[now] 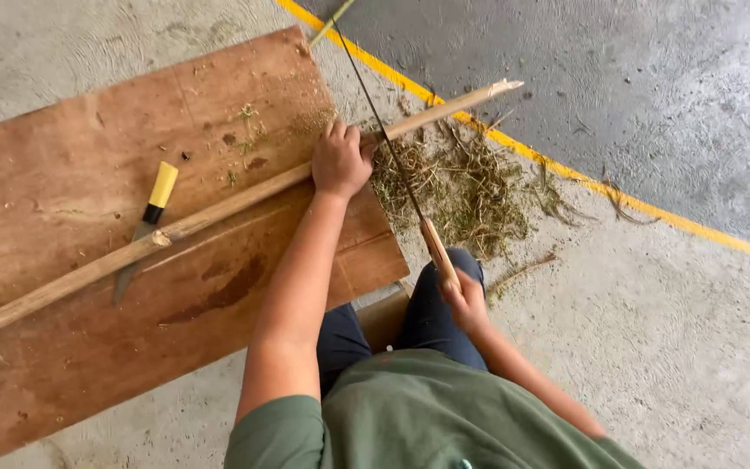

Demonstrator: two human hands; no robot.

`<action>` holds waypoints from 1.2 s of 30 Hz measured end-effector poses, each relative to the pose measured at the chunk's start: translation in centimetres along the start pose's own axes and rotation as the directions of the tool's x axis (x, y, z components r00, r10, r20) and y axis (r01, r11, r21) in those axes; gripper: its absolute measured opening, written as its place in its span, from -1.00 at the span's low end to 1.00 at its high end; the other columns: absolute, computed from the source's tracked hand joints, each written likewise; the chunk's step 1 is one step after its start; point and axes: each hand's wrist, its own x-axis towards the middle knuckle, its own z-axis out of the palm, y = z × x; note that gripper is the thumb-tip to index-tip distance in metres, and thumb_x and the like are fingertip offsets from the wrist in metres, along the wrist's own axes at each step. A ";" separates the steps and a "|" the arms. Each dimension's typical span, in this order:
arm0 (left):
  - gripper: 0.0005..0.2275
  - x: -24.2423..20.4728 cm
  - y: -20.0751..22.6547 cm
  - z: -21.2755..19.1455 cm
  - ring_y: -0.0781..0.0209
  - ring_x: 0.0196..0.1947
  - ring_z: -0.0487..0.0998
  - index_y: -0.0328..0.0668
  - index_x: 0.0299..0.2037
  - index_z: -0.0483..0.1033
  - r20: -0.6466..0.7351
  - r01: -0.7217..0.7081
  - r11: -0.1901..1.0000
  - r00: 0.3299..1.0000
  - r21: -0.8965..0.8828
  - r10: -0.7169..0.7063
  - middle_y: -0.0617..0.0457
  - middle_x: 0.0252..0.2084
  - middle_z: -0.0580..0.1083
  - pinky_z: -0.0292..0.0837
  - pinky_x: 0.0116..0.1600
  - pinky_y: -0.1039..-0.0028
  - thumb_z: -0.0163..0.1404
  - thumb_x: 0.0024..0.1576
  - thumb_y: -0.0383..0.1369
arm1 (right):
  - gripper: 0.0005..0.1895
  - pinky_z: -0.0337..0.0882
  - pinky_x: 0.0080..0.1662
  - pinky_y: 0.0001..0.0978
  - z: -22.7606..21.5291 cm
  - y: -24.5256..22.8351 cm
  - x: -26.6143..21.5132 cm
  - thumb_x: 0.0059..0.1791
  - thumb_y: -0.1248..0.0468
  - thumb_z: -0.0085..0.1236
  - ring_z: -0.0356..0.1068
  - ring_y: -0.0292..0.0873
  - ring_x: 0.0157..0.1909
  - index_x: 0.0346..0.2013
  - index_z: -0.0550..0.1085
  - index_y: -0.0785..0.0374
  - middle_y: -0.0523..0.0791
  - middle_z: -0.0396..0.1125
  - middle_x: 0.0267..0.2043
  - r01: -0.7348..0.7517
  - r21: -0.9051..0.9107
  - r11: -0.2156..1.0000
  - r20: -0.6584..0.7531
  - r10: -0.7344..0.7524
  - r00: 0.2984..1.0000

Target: Stripping outer bark or nodes from a long bamboo pole using a knife and a small saw.

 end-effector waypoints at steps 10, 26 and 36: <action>-0.72 0.3 -1.1 -0.4 -0.08 0.00 0.47 -0.38 -0.23 0.54 0.148 0.042 0.985 0.989 -0.166 -0.018 -0.16 -0.13 0.51 0.36 0.12 0.15 0.09 0.26 -0.22 | -0.40 0.17 -0.50 -0.39 1.7 -5.5 10.5 0.15 -0.14 -0.16 0.16 -0.28 -0.60 -0.52 0.39 0.29 -0.17 0.22 -0.61 -0.188 0.246 0.951 0.124 0.162 0.979; -0.81 1.6 -0.6 -1.1 -0.19 0.05 0.43 -0.35 -0.25 0.53 0.067 0.034 0.986 0.997 -0.166 -0.023 -0.23 -0.06 0.48 0.36 0.15 0.10 0.05 0.10 -0.33 | -0.48 0.18 -0.48 -0.41 2.8 -3.6 6.6 0.06 -0.15 -0.04 0.15 -0.34 -0.55 -0.50 0.39 0.24 -0.24 0.20 -0.61 -0.015 0.124 0.992 -0.035 0.020 0.999; -0.85 0.9 -1.3 0.4 -0.08 0.04 0.50 -0.31 -0.23 0.53 0.128 0.054 0.991 0.991 -0.120 -0.039 -0.17 -0.06 0.52 0.39 0.16 0.14 0.02 0.21 -0.35 | -0.49 0.20 -0.50 -0.38 3.5 -4.3 11.0 0.05 -0.12 -0.02 0.16 -0.31 -0.57 -0.50 0.42 0.26 -0.21 0.23 -0.62 -0.084 0.058 0.995 -0.016 0.085 0.996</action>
